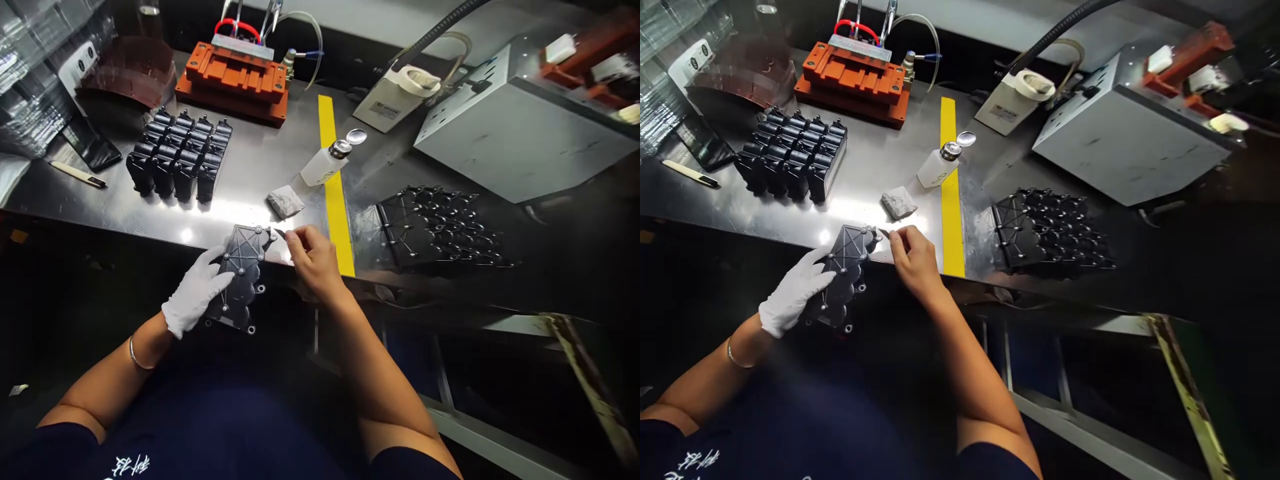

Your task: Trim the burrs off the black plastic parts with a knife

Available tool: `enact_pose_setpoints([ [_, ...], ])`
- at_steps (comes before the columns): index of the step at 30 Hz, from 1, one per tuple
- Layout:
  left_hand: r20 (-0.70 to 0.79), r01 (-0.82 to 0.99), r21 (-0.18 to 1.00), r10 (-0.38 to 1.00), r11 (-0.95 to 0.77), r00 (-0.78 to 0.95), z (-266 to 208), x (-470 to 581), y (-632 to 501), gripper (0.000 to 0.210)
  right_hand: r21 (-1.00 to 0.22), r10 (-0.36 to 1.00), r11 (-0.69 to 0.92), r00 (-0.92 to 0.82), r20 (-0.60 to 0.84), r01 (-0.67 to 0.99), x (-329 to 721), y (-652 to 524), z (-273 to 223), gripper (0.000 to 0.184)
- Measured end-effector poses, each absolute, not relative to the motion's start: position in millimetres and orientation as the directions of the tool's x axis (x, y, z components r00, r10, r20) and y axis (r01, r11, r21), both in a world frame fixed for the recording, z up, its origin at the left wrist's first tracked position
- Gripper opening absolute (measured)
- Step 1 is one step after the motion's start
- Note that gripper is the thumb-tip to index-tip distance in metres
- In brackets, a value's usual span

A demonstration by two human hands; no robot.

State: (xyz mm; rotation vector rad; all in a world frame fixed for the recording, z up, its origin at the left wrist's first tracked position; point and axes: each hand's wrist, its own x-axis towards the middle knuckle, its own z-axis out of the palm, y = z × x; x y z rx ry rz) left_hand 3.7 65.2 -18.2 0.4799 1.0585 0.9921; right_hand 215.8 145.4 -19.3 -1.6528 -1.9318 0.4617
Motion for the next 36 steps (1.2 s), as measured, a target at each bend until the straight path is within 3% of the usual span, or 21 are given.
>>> enact_pose_setpoints([
  [5,-0.41,-0.213,0.888,0.911,0.409,0.04,-33.9,11.1,58.5,0.068,-0.522,0.928,0.35,-0.211,0.307,0.778,205.1,133.8,-26.7,0.031],
  [12,-0.401,-0.209,0.891,0.915,0.402,0.05,-36.8,14.1,57.6,0.06,-0.395,0.862,0.421,-0.225,0.453,0.817,207.6,134.7,-39.4,0.024],
  [20,-0.421,-0.206,0.885,0.907,0.418,0.035,-29.9,16.1,61.2,0.06,-0.264,0.825,0.455,-0.291,0.485,0.85,210.8,145.6,-37.2,0.024],
  [27,-0.417,-0.118,0.901,0.908,0.417,0.024,-27.2,12.3,63.4,0.062,-0.242,0.815,0.493,-0.345,0.465,0.836,213.4,151.6,-30.3,0.028],
  [36,-0.416,-0.107,0.903,0.909,0.416,0.023,-22.6,11.2,64.0,0.061,-0.345,0.814,0.49,-0.279,0.509,0.8,216.8,143.5,-33.0,0.026],
])
